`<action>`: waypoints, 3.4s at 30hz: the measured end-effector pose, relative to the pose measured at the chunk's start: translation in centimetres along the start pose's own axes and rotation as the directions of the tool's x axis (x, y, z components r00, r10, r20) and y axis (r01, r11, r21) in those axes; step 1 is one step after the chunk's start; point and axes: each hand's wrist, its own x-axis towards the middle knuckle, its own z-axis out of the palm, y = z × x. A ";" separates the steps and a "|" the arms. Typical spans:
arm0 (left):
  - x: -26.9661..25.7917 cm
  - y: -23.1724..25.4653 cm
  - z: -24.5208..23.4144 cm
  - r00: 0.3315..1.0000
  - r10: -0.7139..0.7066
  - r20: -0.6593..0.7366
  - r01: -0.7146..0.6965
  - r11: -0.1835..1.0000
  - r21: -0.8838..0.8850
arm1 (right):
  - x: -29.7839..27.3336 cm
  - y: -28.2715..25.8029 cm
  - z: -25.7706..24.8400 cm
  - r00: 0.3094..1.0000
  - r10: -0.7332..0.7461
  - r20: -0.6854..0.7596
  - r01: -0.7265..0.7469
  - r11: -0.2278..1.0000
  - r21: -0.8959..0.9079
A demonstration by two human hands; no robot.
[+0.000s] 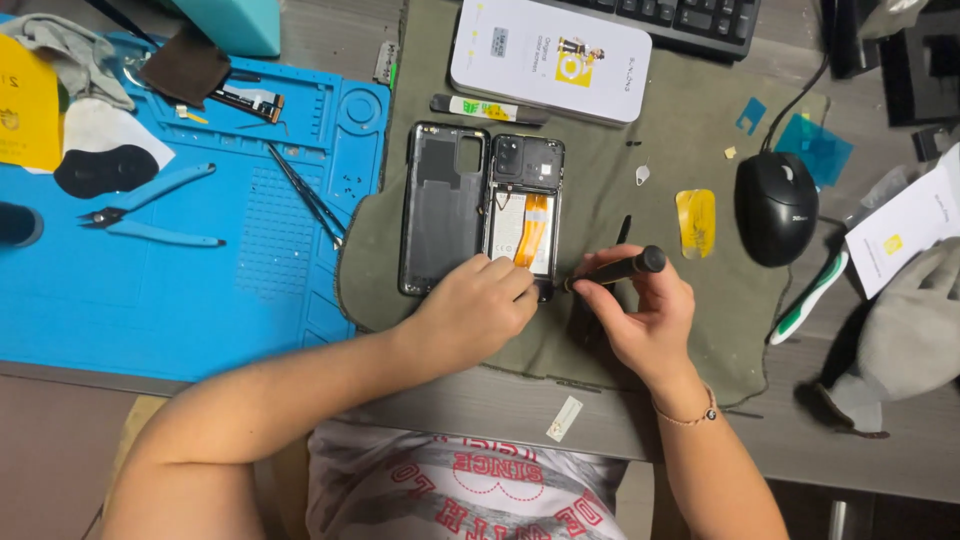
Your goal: The person uses a screwdriver to remove screws from the back of a disassembled smartphone. They then use a plastic pry tool to carefully lift and disconnect internal components, including the battery and ribbon cables, from the phone's chassis.
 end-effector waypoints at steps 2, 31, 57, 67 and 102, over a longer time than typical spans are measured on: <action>0.3 0.0 -0.5 1.000 0.003 0.000 -0.003 1.000 0.005 | -0.1 0.4 -0.4 0.999 -0.005 -0.038 0.005 1.000 0.003; -3.6 5.2 -1.6 0.950 -0.313 -0.012 0.313 0.947 0.070 | 0.6 -2.2 -0.9 0.937 0.346 0.045 -0.218 0.683 -0.697; -3.6 3.3 -1.3 0.922 -0.269 -0.277 0.297 0.952 0.066 | -0.5 -0.2 -2.1 0.891 0.420 0.170 -0.105 0.557 -0.824; -3.3 2.4 -1.3 0.918 -0.301 -0.258 0.340 0.933 0.119 | -0.1 -1.3 -1.7 0.843 0.527 0.112 -0.277 0.602 -0.749; -2.6 4.4 -2.3 0.965 -0.242 0.105 0.250 0.966 -0.068 | 0.9 -1.8 1.8 0.972 0.058 -0.227 -0.056 0.998 0.017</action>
